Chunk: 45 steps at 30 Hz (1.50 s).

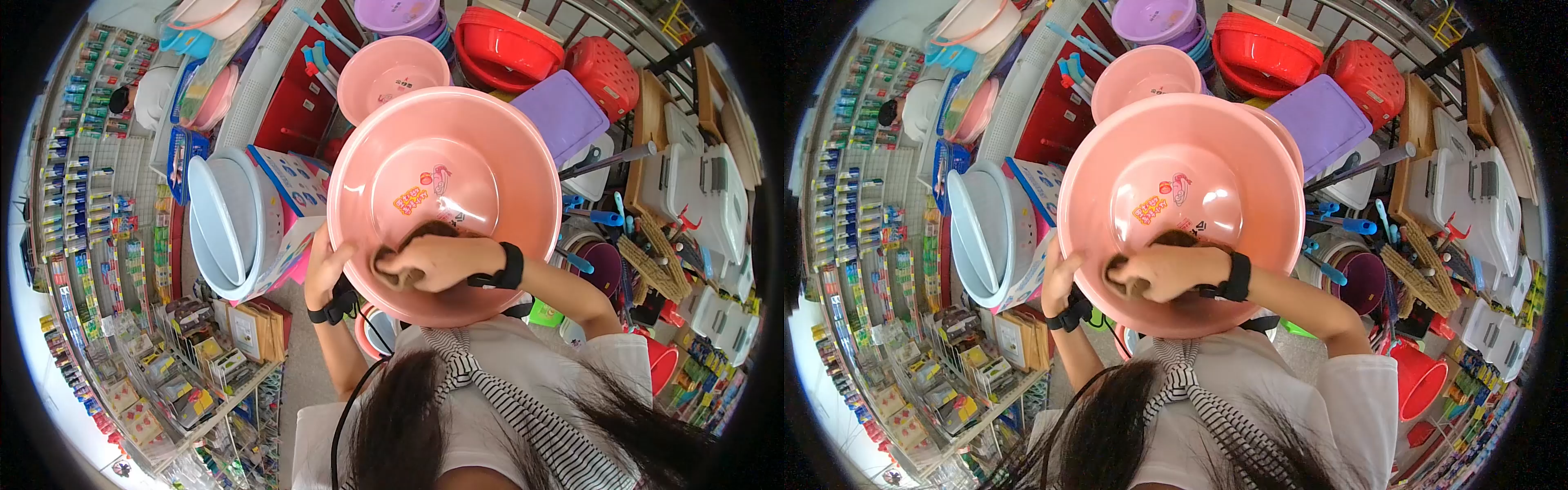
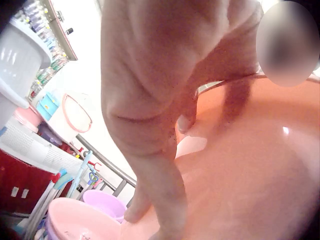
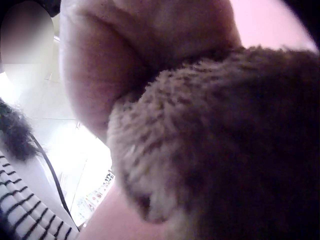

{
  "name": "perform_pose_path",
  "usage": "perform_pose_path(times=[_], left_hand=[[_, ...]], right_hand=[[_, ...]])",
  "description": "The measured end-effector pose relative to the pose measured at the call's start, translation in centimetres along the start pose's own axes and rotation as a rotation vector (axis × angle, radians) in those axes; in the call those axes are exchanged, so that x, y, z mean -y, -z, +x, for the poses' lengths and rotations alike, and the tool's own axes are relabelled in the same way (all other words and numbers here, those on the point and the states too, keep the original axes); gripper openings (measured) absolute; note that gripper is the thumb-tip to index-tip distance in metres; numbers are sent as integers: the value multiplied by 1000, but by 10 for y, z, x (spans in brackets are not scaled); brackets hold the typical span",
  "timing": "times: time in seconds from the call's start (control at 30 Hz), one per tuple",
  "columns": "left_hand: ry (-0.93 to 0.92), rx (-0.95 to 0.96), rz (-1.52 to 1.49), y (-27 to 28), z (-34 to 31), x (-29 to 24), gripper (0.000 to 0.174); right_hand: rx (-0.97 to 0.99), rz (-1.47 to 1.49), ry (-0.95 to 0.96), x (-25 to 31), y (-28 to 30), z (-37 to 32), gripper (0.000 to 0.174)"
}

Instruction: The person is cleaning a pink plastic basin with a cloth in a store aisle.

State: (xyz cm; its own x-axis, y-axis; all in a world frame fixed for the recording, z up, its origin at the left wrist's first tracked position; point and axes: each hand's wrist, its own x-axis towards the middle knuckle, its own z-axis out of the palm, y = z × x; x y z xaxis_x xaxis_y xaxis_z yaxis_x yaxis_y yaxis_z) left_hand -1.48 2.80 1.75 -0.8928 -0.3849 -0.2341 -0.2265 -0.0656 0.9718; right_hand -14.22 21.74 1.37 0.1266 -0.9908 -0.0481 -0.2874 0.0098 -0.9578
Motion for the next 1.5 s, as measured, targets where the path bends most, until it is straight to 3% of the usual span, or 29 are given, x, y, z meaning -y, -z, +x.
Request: perform_pose_path(times=[0.03,0.1,0.13,0.2,0.3,0.33,0.37,0.43,0.47,0.5,0.57,0.7,0.8,0.83,0.9,1.0,1.03,1.1,1.2,1.23,1.3,1.43,1.5], left_hand=[[0,0,2,0,0,0,39],[-50,64,90,1,3,-1,43],[-50,61,90,1,4,-1,43],[-44,99,110,1,6,-4,44],[-52,67,112,-4,8,-8,46],[-51,66,112,-4,8,-7,46],[-70,57,103,-5,8,-5,46],[-88,53,94,-3,7,-1,47],[-29,37,108,0,4,1,48],[30,23,123,1,2,1,49],[23,36,98,1,2,1,49],[25,54,49,-1,4,3,49],[36,72,71,2,5,2,50],[36,73,69,1,5,2,50],[-17,59,101,-2,5,1,51],[-80,38,100,-6,5,-4,52],[-78,39,102,-3,5,-2,52],[6,51,80,7,3,6,52],[54,34,52,11,3,13,52],[53,39,52,9,3,11,52],[37,39,57,5,2,5,52],[-8,94,90,-2,9,-3,53],[31,67,89,-1,9,-3,53]], right_hand=[[-90,21,-62,-3,-1,9,34],[-358,70,28,-38,-18,30,37],[-355,71,30,-50,-21,39,37],[-658,-8,-34,-59,-21,52,41],[-719,-164,13,-53,-22,49,48],[-804,-344,94,-64,-30,54,44],[-803,-343,94,-68,-34,50,44],[-276,-375,34,-57,-29,31,43],[-94,-255,-29,-76,-39,27,35],[-99,-254,-33,-67,-34,16,35],[287,-238,-229,-37,-17,-4,28],[372,-358,-423,-36,-10,-10,25],[273,190,-445,-40,-7,-2,38],[274,189,-447,-38,-10,4,38],[-240,546,-196,-27,-17,14,39],[-274,539,-96,-8,-19,11,37],[-138,279,13,4,-6,5,42],[34,178,145,4,-8,-12,48],[367,10,-137,-5,-4,-33,23],[362,11,-139,-11,-6,-39,23],[348,-252,-481,-21,-10,-45,19],[218,-348,-423,-39,-24,-40,24],[180,-125,-333,-44,-27,-29,36]])
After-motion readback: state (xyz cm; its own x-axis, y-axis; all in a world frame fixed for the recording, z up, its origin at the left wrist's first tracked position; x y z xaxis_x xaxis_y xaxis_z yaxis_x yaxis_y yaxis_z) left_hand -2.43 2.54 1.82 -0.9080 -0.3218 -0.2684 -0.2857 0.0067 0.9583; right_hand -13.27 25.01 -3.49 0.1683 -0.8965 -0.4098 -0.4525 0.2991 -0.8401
